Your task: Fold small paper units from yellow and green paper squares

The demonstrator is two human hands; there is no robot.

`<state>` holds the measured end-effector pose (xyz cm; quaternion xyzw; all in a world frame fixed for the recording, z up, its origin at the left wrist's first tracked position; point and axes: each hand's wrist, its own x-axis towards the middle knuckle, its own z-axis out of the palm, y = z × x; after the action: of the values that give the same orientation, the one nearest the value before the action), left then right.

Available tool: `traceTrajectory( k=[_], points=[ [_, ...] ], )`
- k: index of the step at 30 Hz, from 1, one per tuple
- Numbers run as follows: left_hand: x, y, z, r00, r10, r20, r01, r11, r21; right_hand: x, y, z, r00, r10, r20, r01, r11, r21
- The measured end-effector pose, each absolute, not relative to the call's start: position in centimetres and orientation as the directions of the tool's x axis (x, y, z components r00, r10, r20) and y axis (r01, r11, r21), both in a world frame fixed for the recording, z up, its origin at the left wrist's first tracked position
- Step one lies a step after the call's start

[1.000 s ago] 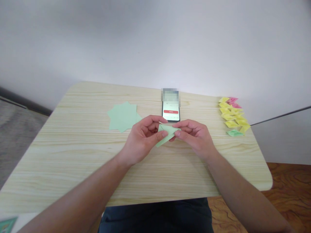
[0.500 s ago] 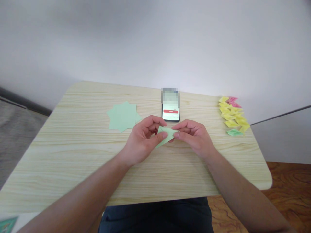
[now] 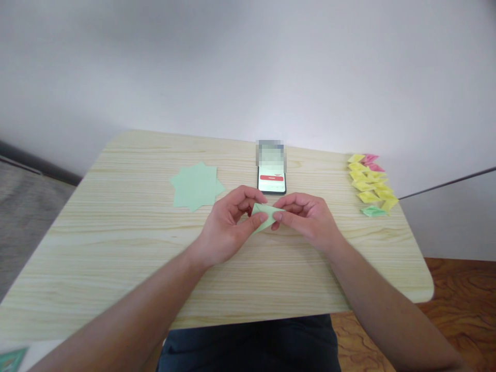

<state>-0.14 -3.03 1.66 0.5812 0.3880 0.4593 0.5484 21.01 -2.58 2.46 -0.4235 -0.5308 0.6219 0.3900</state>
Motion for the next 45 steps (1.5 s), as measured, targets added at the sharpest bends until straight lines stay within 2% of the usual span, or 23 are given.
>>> traceTrajectory(
  k=[22,32,37,42,45],
  points=[
    [-0.2,-3.1,1.6,0.318,0.938,0.142,-0.021,-0.142,0.990,21.3,-2.6,2.8,-0.319,0.941,-0.114,0.006,-0.118,-0.993],
    [-0.4,-3.1,1.7,0.365,0.923,0.117,-0.024,-0.117,0.993,22.0,-2.7,3.2,-0.387,0.913,-0.130,0.168,-0.069,-0.983],
    [-0.5,-3.1,1.6,0.415,0.907,0.069,-0.036,-0.060,0.998,21.9,-2.7,2.9,-0.449,0.882,-0.144,0.144,-0.088,-0.986],
    [-0.4,-3.2,1.6,0.454,0.890,0.044,-0.028,-0.035,0.999,21.5,-3.0,3.2,-0.456,0.888,-0.056,0.234,0.060,-0.970],
    [-0.4,-3.2,1.7,0.457,0.889,0.034,-0.016,-0.030,0.999,21.5,-3.1,3.4,-0.454,0.890,-0.041,0.275,0.096,-0.957]
  ],
)
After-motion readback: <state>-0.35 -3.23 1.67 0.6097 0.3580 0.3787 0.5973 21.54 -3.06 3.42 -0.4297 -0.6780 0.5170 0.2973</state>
